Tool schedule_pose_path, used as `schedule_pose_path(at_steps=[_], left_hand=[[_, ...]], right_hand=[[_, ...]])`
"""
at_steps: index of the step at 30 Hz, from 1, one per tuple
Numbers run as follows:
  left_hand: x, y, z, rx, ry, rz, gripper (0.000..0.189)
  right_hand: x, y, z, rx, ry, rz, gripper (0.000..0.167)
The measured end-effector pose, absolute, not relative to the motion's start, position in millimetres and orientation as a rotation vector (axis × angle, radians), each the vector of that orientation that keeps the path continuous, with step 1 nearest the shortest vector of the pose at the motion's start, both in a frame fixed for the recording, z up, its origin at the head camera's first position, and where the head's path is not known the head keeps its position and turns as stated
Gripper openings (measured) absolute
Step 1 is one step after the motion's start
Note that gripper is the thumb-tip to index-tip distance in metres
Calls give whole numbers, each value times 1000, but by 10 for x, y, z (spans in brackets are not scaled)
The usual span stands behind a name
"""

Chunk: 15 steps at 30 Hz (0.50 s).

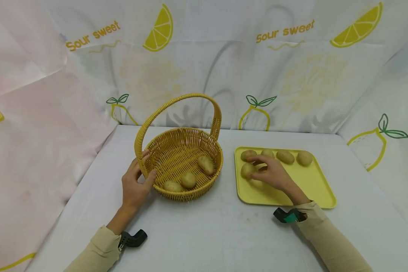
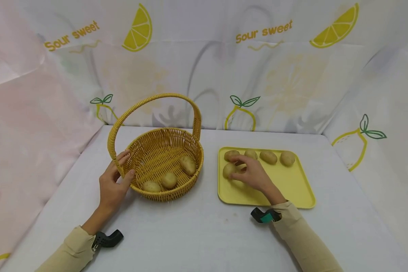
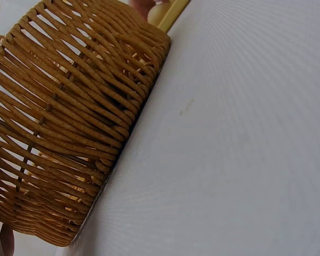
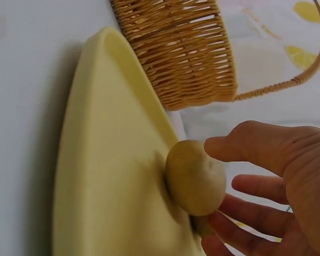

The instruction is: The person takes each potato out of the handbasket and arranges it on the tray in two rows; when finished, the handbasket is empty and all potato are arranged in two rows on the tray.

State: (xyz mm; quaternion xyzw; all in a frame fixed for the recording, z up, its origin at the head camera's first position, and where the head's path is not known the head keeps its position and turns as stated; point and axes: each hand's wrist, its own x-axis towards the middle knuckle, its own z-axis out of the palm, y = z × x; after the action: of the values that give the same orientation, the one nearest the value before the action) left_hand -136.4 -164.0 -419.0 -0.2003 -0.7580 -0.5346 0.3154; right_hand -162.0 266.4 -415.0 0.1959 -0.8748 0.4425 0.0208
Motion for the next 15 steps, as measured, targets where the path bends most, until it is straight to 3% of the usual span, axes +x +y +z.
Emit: schedule_pose_path(at_steps=[15], left_hand=[[-1372, -1653, -4185, -534, -2013, -1399, 48]], right_hand=[[-1754, 2297, -3695, 793, -2568, 1403, 38]])
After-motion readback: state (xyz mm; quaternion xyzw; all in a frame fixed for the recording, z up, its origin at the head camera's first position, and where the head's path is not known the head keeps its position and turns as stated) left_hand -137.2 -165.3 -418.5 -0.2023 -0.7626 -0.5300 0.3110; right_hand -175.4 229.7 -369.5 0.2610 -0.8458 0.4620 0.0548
